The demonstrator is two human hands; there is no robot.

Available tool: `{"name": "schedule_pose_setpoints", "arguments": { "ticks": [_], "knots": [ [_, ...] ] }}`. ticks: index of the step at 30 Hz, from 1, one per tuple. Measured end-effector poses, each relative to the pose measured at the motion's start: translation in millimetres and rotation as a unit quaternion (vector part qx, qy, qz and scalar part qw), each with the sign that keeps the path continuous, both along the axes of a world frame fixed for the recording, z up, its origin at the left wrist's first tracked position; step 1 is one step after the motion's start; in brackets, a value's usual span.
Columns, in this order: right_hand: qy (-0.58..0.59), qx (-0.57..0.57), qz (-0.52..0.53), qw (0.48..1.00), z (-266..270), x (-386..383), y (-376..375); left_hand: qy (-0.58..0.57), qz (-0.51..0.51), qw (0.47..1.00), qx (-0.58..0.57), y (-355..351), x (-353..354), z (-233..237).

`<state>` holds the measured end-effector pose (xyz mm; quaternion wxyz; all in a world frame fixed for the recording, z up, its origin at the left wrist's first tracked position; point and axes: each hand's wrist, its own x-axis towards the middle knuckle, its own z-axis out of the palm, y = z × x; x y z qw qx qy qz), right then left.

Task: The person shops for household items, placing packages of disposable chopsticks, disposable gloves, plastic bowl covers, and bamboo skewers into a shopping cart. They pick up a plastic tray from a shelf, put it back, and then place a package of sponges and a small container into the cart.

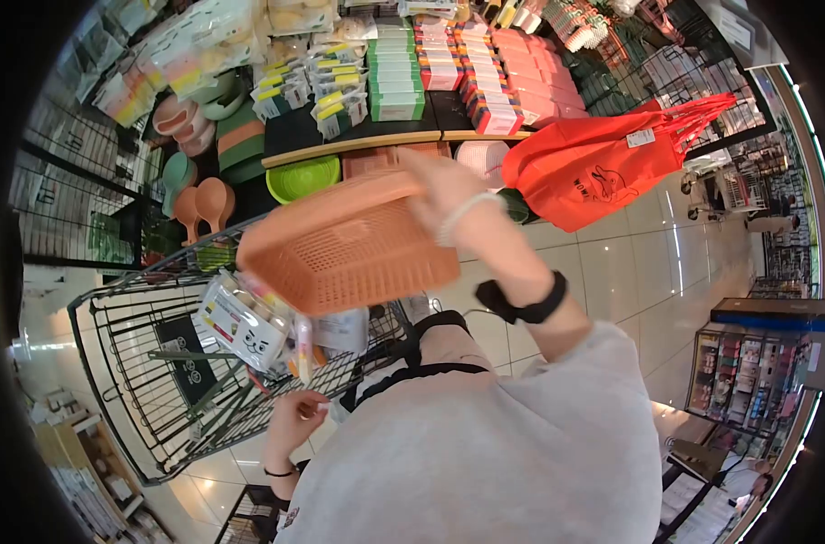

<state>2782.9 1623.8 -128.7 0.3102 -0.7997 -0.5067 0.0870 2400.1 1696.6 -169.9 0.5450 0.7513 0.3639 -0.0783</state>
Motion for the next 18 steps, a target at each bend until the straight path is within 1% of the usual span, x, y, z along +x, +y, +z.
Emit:
{"name": "schedule_pose_setpoints", "arguments": {
  "ticks": [1,2,3,4,5,7,9,10,12,13,14,15,16,18],
  "knots": [
    [0.046,-0.102,-0.054,0.992,-9,16,-21,0.051,-0.042,0.998,-0.01,-1,-1,-7],
    [0.097,-0.091,-0.094,0.987,-26,27,-44,0.05,-0.042,0.998,-0.01,-1,-2,-13],
    [0.109,-0.068,-0.116,0.985,-46,33,-68,0.068,-0.072,0.995,0.002,-1,-2,-19],
    [0.232,-0.092,-0.196,0.948,-71,37,-90,0.087,-0.101,0.991,0.013,0,-1,-22],
    [0.35,-0.116,-0.269,0.89,-100,40,-110,0.088,-0.098,0.991,0.012,0,1,-24],
    [0.462,-0.102,-0.382,0.793,-161,39,-144,0.12,-0.105,0.986,0.048,4,4,-28],
    [0.487,-0.115,-0.457,0.735,-215,41,-164,0.138,-0.082,0.985,0.058,7,7,-29],
    [0.491,-0.121,-0.451,0.735,-241,44,-168,0.153,-0.068,0.983,0.07,6,10,-28],
    [0.513,-0.127,-0.506,0.682,-290,53,-172,0.168,-0.045,0.982,0.073,2,22,-23],
    [0.518,-0.131,-0.502,0.68,-318,60,-170,0.176,-0.034,0.982,0.068,-2,28,-22],
    [0.53,-0.124,-0.528,0.652,-347,69,-167,0.183,-0.025,0.981,0.063,-6,34,-20],
    [0.541,-0.118,-0.553,0.623,-364,79,-162,0.19,-0.023,0.979,0.063,-11,40,-19],
    [0.545,-0.122,-0.551,0.62,-371,87,-155,0.197,-0.005,0.98,0.042,-17,45,-17],
    [0.574,-0.089,-0.551,0.599,-385,99,-130,0.209,0.014,0.978,0.02,-27,57,-15]
  ]
}}
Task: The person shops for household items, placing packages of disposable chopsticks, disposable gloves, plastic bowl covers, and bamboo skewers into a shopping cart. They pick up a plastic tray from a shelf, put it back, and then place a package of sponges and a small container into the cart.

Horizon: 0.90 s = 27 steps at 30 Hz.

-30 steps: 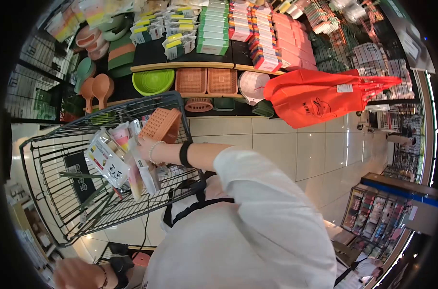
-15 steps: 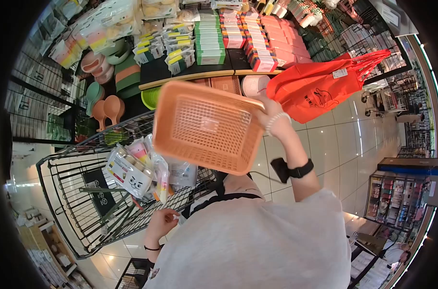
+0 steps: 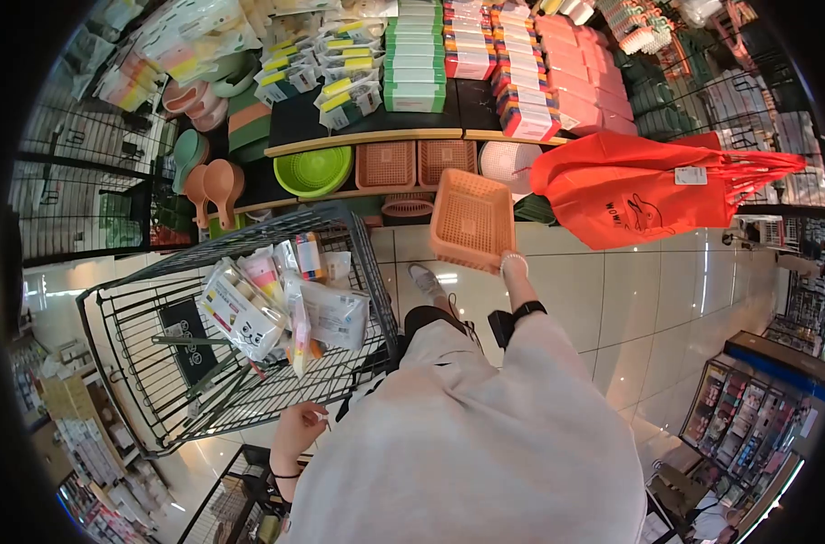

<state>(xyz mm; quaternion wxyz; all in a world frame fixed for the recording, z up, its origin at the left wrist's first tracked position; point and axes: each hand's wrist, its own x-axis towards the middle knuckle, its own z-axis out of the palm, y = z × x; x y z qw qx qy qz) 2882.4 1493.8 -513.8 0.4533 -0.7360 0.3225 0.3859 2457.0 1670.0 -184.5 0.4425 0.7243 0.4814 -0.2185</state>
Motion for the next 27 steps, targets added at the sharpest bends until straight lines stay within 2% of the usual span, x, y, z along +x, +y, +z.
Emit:
{"name": "schedule_pose_setpoints", "arguments": {
  "ticks": [3,5,9,11,14,15,18,22,24,26,27],
  "knots": [
    [-0.004,-0.011,0.01,1.0,-36,29,39,0.011,0.067,0.997,-0.02,-14,13,3],
    [-0.068,0.005,0.089,0.994,-66,46,55,0.028,0.088,0.996,-0.016,-22,19,4],
    [-0.07,0.011,0.063,0.995,-43,74,108,0.048,0.137,0.989,-0.012,-38,32,7],
    [-0.109,0.011,0.035,0.993,-30,88,130,0.059,0.157,0.986,-0.016,-45,40,7],
    [-0.153,0.021,0.055,0.986,-148,121,141,0.056,0.176,0.982,-0.02,-55,51,5],
    [-0.08,0.064,-0.016,0.995,-71,114,158,0.065,0.175,0.982,-0.021,-58,54,5],
    [-0.066,0.063,-0.053,0.994,-68,116,172,0.071,0.186,0.98,-0.02,-63,57,5],
    [-0.061,0.082,-0.046,0.994,-80,125,177,0.076,0.179,0.981,-0.003,-63,63,10],
    [-0.069,0.115,-0.016,0.991,-84,131,180,0.085,0.192,0.978,-0.01,-65,63,8],
    [-0.064,0.087,-0.008,0.994,-85,138,186,0.079,0.2,0.977,-0.003,-64,71,10],
    [-0.086,0.045,0.067,0.993,-79,140,189,0.082,0.199,0.977,-0.005,-64,73,9]
  ]
}}
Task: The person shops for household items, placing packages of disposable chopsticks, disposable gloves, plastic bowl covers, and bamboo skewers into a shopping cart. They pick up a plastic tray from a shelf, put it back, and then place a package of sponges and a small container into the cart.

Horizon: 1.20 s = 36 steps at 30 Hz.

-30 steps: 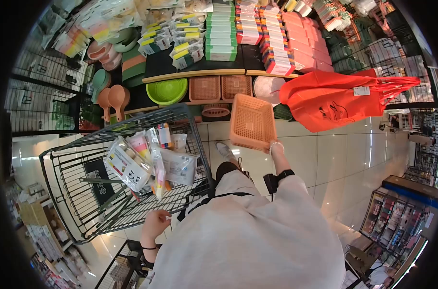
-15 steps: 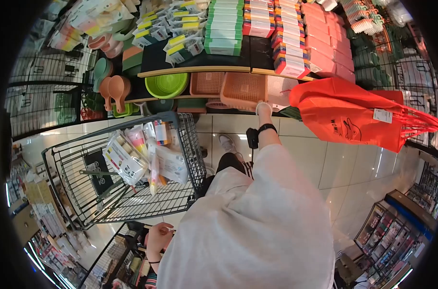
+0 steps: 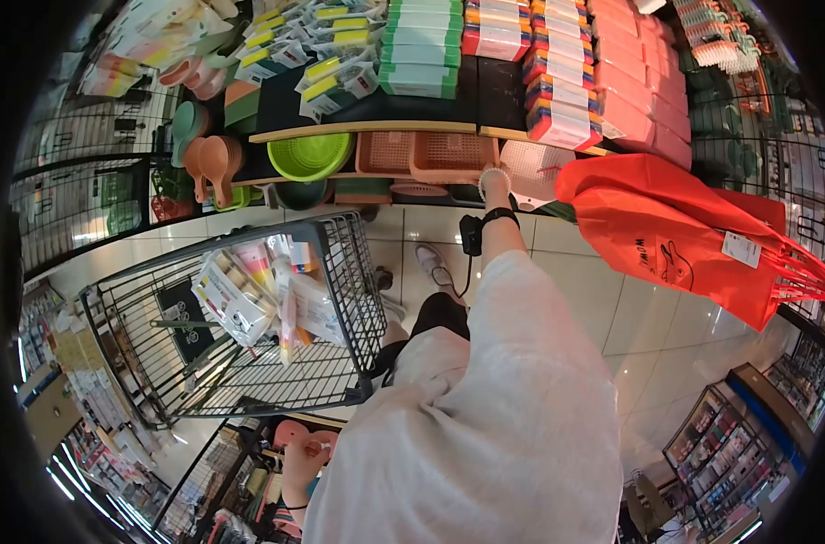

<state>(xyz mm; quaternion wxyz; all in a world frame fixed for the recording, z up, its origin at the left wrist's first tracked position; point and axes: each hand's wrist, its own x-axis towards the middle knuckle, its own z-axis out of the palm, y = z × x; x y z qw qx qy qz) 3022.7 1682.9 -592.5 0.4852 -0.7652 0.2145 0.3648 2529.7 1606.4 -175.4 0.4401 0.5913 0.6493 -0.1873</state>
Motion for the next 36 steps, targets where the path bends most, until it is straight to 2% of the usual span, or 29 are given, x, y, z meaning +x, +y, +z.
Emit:
{"name": "schedule_pose_setpoints", "arguments": {
  "ticks": [1,2,3,5,6,7,9,10,11,13,14,15,17,18,22,24,25,27,31,33,36],
  "knots": [
    [-0.028,-0.046,0.07,0.996,1,2,2,0.011,-0.003,1.0,-0.004,1,1,0],
    [-0.059,-0.068,0.113,0.989,-76,13,-2,0.023,-0.006,1.0,-0.007,1,3,-1],
    [-0.057,-0.07,0.114,0.989,-67,12,0,0.025,-0.006,1.0,-0.01,2,6,0],
    [0.011,0.006,0.001,1.0,-31,8,8,0.015,0.003,1.0,-0.002,6,12,1],
    [-0.044,0.01,0.053,0.998,-55,9,2,0.017,0.003,1.0,-0.005,7,14,0],
    [-0.043,0.007,0.053,0.998,-59,8,1,0.014,-0.009,1.0,0.0,8,16,0],
    [0.039,0.049,-0.093,0.994,-64,6,-1,0.009,-0.021,1.0,0.004,9,20,-1],
    [0.001,-0.025,-0.004,1.0,-79,5,-3,0.009,-0.019,1.0,0.002,9,22,-2],
    [0.0,-0.025,-0.005,1.0,-92,5,-10,0.01,-0.018,1.0,0.001,10,23,-3],
    [0.078,-0.105,0.15,0.98,-115,11,-28,-0.004,-0.031,0.999,0.005,12,25,-4],
    [0.108,-0.134,0.176,0.969,-118,10,-32,-0.016,-0.044,0.999,0.01,13,26,-5],
    [0.106,-0.134,0.174,0.97,-130,5,-43,-0.018,-0.046,0.999,0.011,13,28,-5],
    [-0.006,-0.069,0.198,0.978,-167,-9,-73,-0.016,-0.045,0.999,0.006,13,30,-4],
    [0.017,-0.051,0.187,0.981,-129,-20,-75,-0.019,-0.047,0.999,0.007,13,30,-4],
    [0.065,-0.065,0.236,0.967,-106,-50,-104,-0.028,-0.036,0.999,-0.013,12,26,-11],
    [0.089,-0.101,0.365,0.921,-104,-62,-115,-0.041,-0.035,0.998,-0.009,12,26,-11],
    [0.088,-0.099,0.367,0.921,-103,-69,-118,-0.038,-0.045,0.998,-0.009,13,30,-11],
    [0.049,-0.092,0.559,0.822,-95,-80,-120,-0.034,-0.054,0.998,-0.006,15,33,-10],
    [0.067,-0.038,0.527,0.847,-51,-98,-114,-0.05,-0.059,0.997,0.009,16,24,-12],
    [-0.065,0.012,0.499,0.864,-17,-110,-102,-0.047,-0.049,0.998,0.015,14,15,-15],
    [-0.036,0.08,0.546,0.833,25,-117,-62,-0.068,-0.048,0.996,0.018,10,-2,-18]
  ]
}}
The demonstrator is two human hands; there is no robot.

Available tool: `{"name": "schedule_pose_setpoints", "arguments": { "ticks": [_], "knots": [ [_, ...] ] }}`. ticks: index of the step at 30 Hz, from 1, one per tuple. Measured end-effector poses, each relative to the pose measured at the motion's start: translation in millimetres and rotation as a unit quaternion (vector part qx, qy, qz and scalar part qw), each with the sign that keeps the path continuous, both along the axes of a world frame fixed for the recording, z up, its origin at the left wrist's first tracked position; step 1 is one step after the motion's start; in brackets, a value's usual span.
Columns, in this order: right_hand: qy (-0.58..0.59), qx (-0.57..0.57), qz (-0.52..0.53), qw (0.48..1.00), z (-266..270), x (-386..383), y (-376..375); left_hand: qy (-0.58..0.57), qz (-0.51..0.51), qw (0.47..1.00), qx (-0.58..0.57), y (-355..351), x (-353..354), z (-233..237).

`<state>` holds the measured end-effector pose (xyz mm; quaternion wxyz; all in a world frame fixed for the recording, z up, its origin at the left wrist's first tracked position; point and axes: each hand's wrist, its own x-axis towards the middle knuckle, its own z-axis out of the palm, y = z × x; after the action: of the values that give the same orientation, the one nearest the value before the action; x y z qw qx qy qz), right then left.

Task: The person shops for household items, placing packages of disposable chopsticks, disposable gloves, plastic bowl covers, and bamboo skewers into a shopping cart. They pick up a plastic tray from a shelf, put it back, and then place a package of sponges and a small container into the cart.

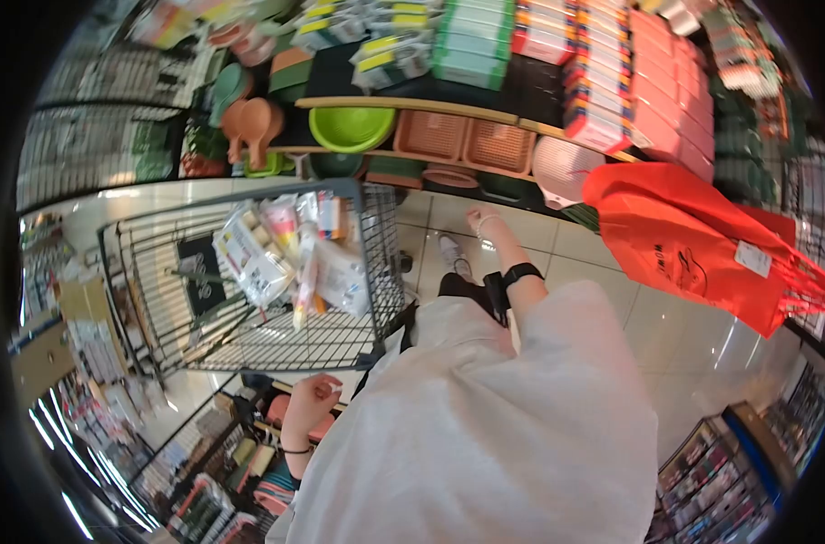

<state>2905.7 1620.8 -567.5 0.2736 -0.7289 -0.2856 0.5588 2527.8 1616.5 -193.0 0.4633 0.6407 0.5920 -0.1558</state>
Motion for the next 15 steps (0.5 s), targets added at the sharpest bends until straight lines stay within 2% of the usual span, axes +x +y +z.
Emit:
{"name": "schedule_pose_setpoints", "arguments": {
  "ticks": [5,7,9,11,15],
  "knots": [
    [0.081,0.131,0.025,0.988,158,-38,72,-0.023,0.061,0.998,0.019,-6,-35,-7],
    [0.114,0.172,0.039,0.978,209,-62,93,-0.008,0.051,0.999,0.011,-7,-56,-12],
    [0.148,0.182,0.072,0.969,246,-89,110,-0.002,0.059,0.998,-0.005,-9,-77,-16],
    [0.159,0.176,0.093,0.967,256,-120,125,-0.017,0.047,0.999,0.016,-13,-95,-21],
    [-0.083,0.2,0.304,0.928,265,-184,147,-0.036,0.053,0.998,0.029,-18,-123,-29]
  ]
}}
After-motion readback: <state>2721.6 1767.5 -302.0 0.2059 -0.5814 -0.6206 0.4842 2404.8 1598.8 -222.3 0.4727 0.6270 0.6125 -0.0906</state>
